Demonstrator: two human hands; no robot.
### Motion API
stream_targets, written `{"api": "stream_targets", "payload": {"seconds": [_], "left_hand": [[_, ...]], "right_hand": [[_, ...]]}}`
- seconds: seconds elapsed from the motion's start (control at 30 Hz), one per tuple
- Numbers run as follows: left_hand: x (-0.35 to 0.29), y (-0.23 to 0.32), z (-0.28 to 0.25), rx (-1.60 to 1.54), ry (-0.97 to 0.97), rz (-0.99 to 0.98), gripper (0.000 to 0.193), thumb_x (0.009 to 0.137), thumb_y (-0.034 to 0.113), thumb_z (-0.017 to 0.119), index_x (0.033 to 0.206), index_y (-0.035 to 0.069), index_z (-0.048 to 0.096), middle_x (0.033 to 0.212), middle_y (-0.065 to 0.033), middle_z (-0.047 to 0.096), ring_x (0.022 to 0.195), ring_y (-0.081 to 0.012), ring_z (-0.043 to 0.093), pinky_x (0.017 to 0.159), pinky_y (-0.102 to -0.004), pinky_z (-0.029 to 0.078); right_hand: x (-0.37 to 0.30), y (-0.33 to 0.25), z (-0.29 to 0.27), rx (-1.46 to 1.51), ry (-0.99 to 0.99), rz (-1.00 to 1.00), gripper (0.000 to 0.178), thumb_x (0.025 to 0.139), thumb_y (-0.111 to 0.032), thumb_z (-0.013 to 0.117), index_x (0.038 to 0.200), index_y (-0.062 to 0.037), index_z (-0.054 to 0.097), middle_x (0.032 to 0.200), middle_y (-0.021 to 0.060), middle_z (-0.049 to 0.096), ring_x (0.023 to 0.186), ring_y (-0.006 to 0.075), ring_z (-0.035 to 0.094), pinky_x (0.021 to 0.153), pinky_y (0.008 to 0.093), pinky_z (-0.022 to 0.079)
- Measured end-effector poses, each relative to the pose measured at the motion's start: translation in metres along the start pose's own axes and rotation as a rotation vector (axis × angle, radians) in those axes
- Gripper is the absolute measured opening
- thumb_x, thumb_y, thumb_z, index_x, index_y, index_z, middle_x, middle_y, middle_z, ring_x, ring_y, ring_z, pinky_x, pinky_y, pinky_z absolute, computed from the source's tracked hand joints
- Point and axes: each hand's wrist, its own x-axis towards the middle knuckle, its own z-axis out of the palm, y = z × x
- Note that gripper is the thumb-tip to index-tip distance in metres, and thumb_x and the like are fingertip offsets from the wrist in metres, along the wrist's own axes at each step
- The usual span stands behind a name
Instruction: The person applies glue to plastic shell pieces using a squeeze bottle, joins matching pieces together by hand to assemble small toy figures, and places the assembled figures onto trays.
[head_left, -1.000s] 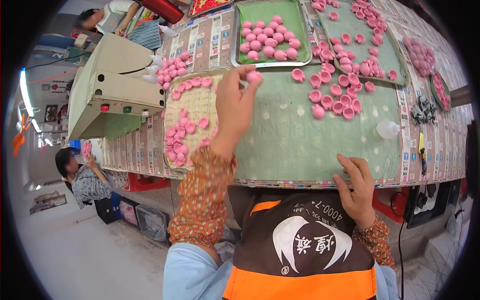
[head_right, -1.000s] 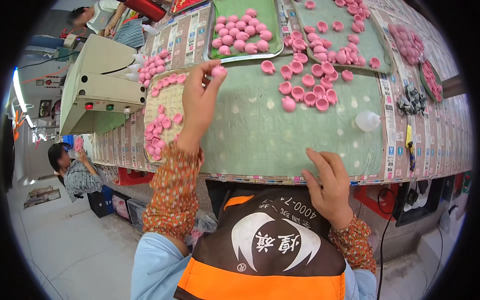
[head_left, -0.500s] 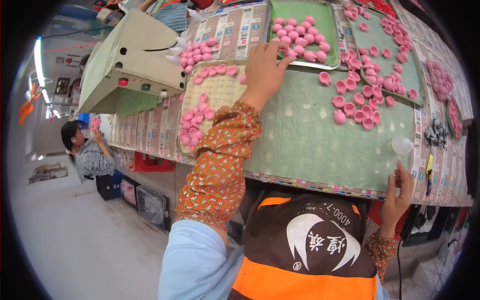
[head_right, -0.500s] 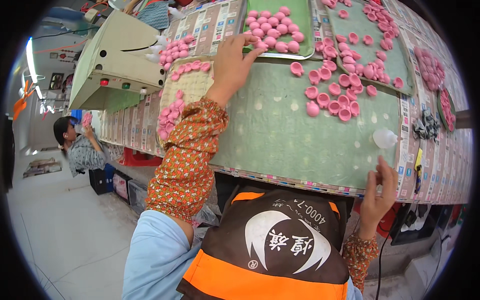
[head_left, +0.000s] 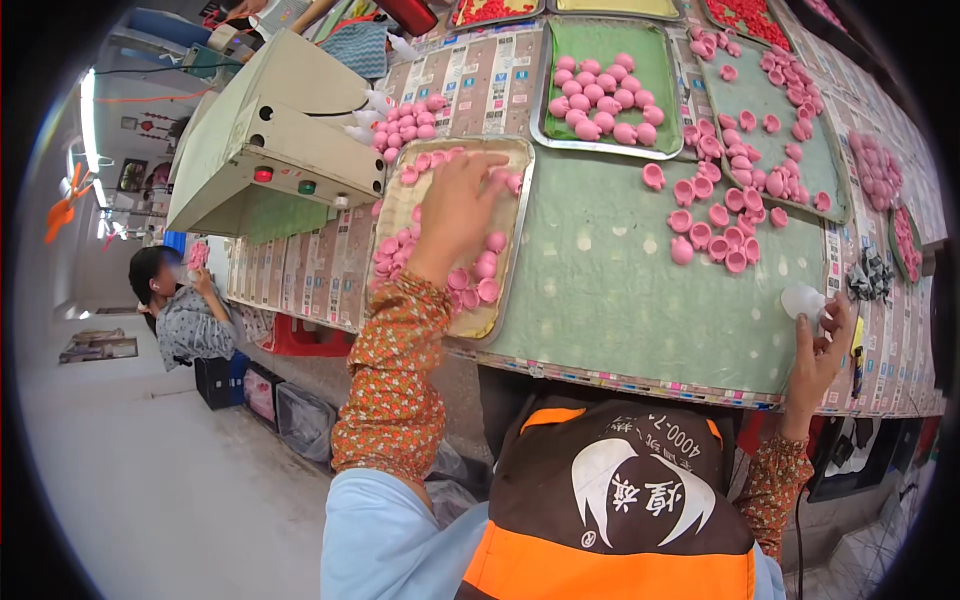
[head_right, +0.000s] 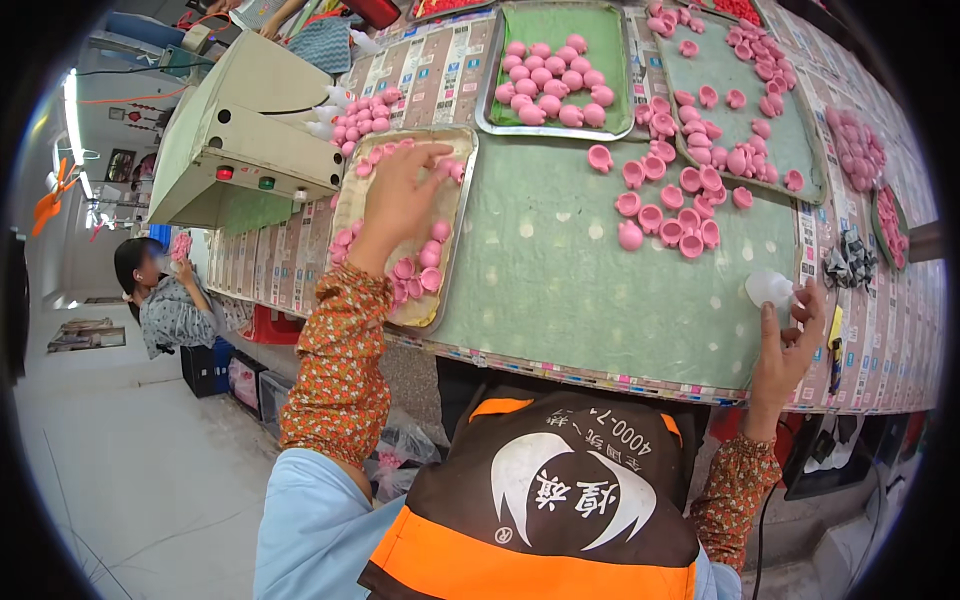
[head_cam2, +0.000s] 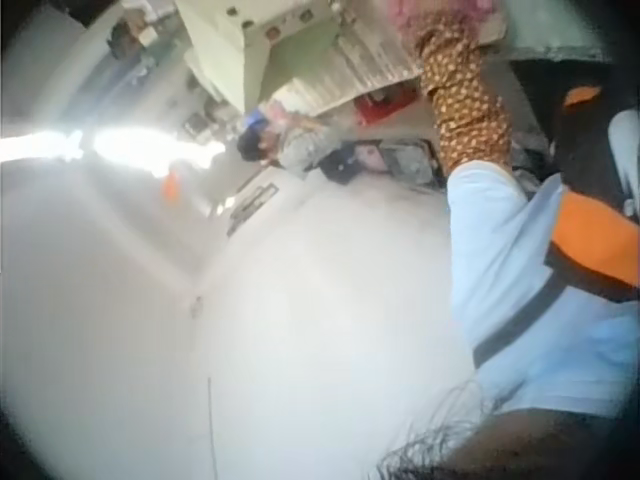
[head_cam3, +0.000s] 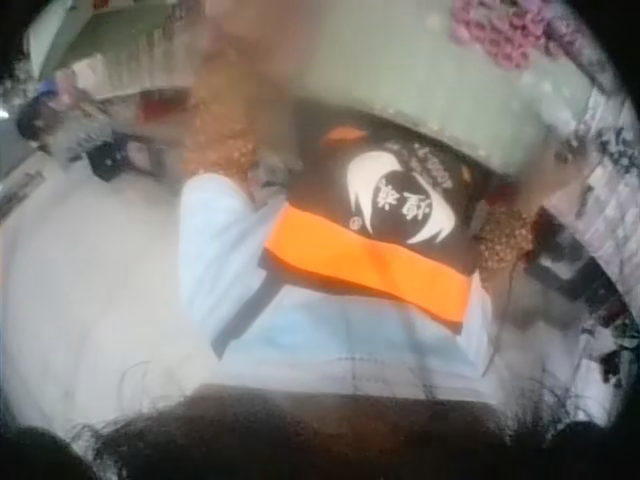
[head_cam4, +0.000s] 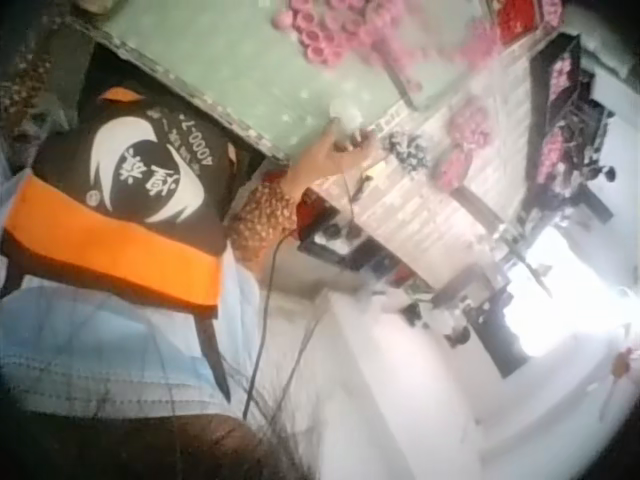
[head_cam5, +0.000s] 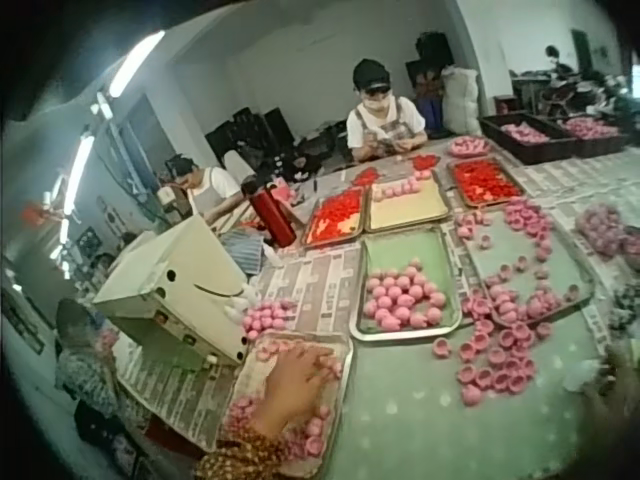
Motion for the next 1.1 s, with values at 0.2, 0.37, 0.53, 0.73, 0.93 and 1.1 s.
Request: {"api": "stream_targets", "payload": {"seconds": [0.2,0.37,0.53,0.73,0.93,1.1], "left_hand": [[-0.010,0.008,0.013,0.038,0.003,-0.070,0.019,0.088,0.015,0.064,0.105,0.009,0.062,0.107,-0.0133,0.059,0.103,-0.0343,0.056,0.086,-0.0445,0.048],[-0.013,0.010,0.012,0.081,0.008,-0.076,0.023,0.085,0.010,0.063,0.108,0.009,0.059,0.106,-0.0149,0.057,0.104,-0.0352,0.054,0.087,-0.0451,0.047],[-0.004,0.023,0.004,-0.078,0.046,0.029,0.032,0.083,0.006,0.062,0.115,0.009,0.059,0.107,-0.0149,0.058,0.106,-0.0359,0.052,0.092,-0.0450,0.045],[-0.006,0.019,0.003,-0.110,-0.039,0.016,0.024,0.083,0.006,0.061,0.107,0.004,0.058,0.103,-0.0147,0.059,0.102,-0.0346,0.055,0.091,-0.0423,0.043],[-0.019,0.029,-0.006,-0.108,-0.005,0.048,0.017,0.085,0.010,0.064,0.099,0.005,0.058,0.099,-0.0150,0.057,0.099,-0.0350,0.054,0.088,-0.0419,0.044],[-0.035,0.051,-0.015,-0.209,0.065,-0.065,0.016,0.088,0.014,0.066,0.099,0.005,0.058,0.099,-0.0108,0.060,0.095,-0.0267,0.058,0.082,-0.0370,0.047]], "right_hand": [[-0.003,0.011,0.008,-0.121,-0.060,-0.056,0.041,0.092,-0.015,0.066,0.129,-0.0030,0.056,0.118,0.0096,0.056,0.102,0.0195,0.049,0.088,0.0318,0.041],[0.003,0.013,0.016,-0.163,-0.088,-0.062,0.038,0.093,-0.016,0.065,0.125,0.0009,0.054,0.113,0.0128,0.055,0.103,0.0233,0.049,0.091,0.0347,0.040],[0.006,0.005,0.013,-0.206,-0.066,-0.109,0.039,0.094,-0.016,0.064,0.126,0.0025,0.052,0.112,0.0142,0.054,0.105,0.0245,0.049,0.092,0.0351,0.040],[0.003,-0.002,0.013,-0.109,-0.047,-0.073,0.035,0.091,-0.012,0.065,0.120,0.0017,0.054,0.110,0.0156,0.056,0.105,0.0297,0.049,0.093,0.0378,0.040],[-0.006,-0.008,0.003,-0.120,-0.056,-0.054,0.032,0.092,-0.010,0.063,0.120,0.0016,0.053,0.111,0.0167,0.056,0.103,0.0317,0.050,0.093,0.0384,0.040],[-0.013,0.000,0.004,0.070,0.019,-0.018,0.032,0.095,-0.010,0.058,0.123,0.0019,0.048,0.111,0.0146,0.056,0.102,0.0236,0.051,0.093,0.0353,0.040]]}}
